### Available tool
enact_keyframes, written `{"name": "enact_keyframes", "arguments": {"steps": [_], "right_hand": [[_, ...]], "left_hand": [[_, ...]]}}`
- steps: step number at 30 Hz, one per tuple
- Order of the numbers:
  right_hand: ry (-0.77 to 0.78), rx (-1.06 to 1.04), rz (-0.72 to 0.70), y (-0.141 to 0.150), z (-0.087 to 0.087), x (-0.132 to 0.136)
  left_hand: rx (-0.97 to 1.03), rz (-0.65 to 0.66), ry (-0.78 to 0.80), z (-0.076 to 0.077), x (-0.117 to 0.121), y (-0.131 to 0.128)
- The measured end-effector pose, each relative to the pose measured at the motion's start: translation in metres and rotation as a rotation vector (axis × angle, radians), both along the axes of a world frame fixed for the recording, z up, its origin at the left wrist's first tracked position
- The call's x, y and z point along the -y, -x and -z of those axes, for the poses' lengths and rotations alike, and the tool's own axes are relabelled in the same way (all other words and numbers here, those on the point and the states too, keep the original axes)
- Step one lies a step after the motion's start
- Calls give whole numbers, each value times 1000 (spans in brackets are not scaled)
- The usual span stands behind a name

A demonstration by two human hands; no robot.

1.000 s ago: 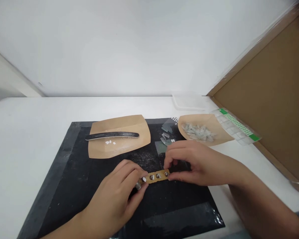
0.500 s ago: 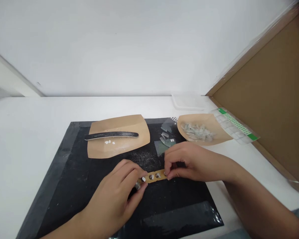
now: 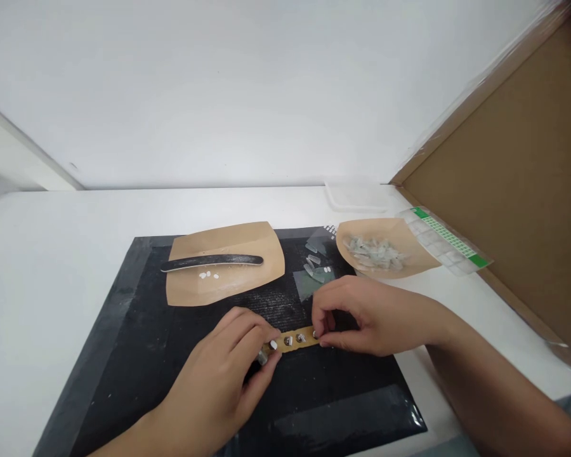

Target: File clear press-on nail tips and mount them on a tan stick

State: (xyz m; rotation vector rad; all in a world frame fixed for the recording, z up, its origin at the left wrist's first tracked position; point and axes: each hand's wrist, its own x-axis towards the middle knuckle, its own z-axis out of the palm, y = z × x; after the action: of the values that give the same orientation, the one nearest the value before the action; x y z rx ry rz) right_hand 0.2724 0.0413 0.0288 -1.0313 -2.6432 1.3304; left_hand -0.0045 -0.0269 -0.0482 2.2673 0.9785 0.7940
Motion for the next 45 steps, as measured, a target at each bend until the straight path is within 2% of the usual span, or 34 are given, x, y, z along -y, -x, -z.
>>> {"name": "enact_keyframes", "arguments": {"steps": [12, 21, 28, 34, 40, 45], "right_hand": [[46, -15, 24, -2, 1, -3], [-4, 14, 26, -1, -4, -2], [-10, 188, 48, -4, -6, 7], [-188, 406, 6, 10, 1, 19], [-189, 341, -24, 10, -3, 22], [-198, 216, 25, 0, -3, 12]], "left_hand": [[3, 0, -8, -1, -1, -1], [-1, -6, -6, 1, 1, 0], [2, -9, -17, -1, -1, 0], [-21, -26, -23, 0, -3, 0], [-21, -33, -26, 0, -3, 2], [-19, -36, -29, 1, -3, 2]]}}
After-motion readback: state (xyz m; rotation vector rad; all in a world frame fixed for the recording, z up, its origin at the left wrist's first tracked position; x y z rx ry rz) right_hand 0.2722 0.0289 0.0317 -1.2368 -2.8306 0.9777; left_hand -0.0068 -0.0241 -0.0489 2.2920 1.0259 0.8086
